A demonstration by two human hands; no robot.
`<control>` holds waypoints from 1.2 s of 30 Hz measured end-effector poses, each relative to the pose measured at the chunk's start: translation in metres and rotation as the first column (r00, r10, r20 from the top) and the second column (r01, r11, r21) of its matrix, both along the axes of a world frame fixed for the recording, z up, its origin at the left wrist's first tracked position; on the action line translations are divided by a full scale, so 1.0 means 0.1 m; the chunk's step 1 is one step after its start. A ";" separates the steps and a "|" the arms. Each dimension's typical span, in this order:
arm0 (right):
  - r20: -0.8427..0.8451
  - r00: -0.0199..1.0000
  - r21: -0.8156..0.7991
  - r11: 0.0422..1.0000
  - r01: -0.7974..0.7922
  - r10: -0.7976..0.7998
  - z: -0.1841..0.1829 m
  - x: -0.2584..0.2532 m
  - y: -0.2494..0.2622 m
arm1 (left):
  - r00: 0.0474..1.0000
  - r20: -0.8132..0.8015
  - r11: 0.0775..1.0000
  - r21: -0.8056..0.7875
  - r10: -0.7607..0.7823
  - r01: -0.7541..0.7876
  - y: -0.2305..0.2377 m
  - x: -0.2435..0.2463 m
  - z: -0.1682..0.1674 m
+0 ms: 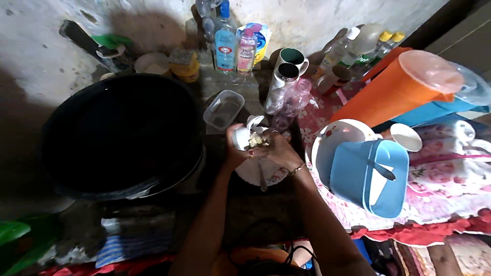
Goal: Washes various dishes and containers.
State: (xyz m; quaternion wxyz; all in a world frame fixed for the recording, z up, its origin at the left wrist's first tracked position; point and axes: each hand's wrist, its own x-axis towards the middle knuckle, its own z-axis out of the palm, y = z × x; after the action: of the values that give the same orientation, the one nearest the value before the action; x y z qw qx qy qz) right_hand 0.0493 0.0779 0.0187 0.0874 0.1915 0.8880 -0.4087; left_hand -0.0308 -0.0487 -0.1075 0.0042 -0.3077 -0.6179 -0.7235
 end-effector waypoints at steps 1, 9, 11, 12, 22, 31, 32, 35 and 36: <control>-0.021 0.999 0.015 1.000 0.024 -0.024 -0.03 0.00 -0.03 | 1.000 -0.014 1.000 -0.020 0.002 -0.002 -0.01 0.00 0.00; -0.369 0.909 0.049 0.981 -0.189 0.194 -0.31 0.10 0.13 | 0.986 0.129 0.993 -0.034 -0.108 0.114 -0.09 0.01 0.11; -0.413 0.861 0.158 0.955 -0.251 0.295 -0.25 0.16 0.17 | 0.975 0.156 0.987 -0.006 -0.160 0.163 -0.11 0.00 0.09; -0.440 0.844 0.184 0.951 -0.249 0.306 -0.21 0.19 0.19 | 0.973 0.157 0.985 0.008 -0.169 0.170 -0.12 -0.02 0.07; -0.417 0.909 0.141 0.989 0.041 0.022 -0.17 0.26 -0.31 | 0.968 0.210 0.989 -0.016 -0.140 0.147 -0.15 -0.02 0.06; -0.295 0.955 0.220 0.974 0.061 0.006 -0.22 0.24 -0.26 | 0.966 0.125 0.974 0.069 -0.225 0.217 -0.12 -0.05 0.03; -0.173 0.985 0.145 0.989 0.042 -0.016 -0.15 0.21 -0.22 | 0.972 0.082 0.974 0.066 -0.222 0.217 -0.12 -0.05 0.01; -0.113 0.994 0.054 0.998 0.017 -0.011 -0.09 0.18 -0.13 | 0.978 0.040 0.978 0.049 -0.206 0.204 -0.10 -0.08 -0.04; -0.157 0.987 0.074 0.997 -0.010 0.022 -0.11 0.17 -0.12 | 0.978 0.050 0.978 0.041 -0.204 0.202 -0.11 -0.08 -0.02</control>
State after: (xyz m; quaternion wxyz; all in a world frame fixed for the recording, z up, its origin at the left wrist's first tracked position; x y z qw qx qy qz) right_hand 0.0667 0.0661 0.0075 0.0132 0.1547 0.9080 -0.3890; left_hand -0.0386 -0.0596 -0.1098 -0.0810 -0.3495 -0.5701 -0.7391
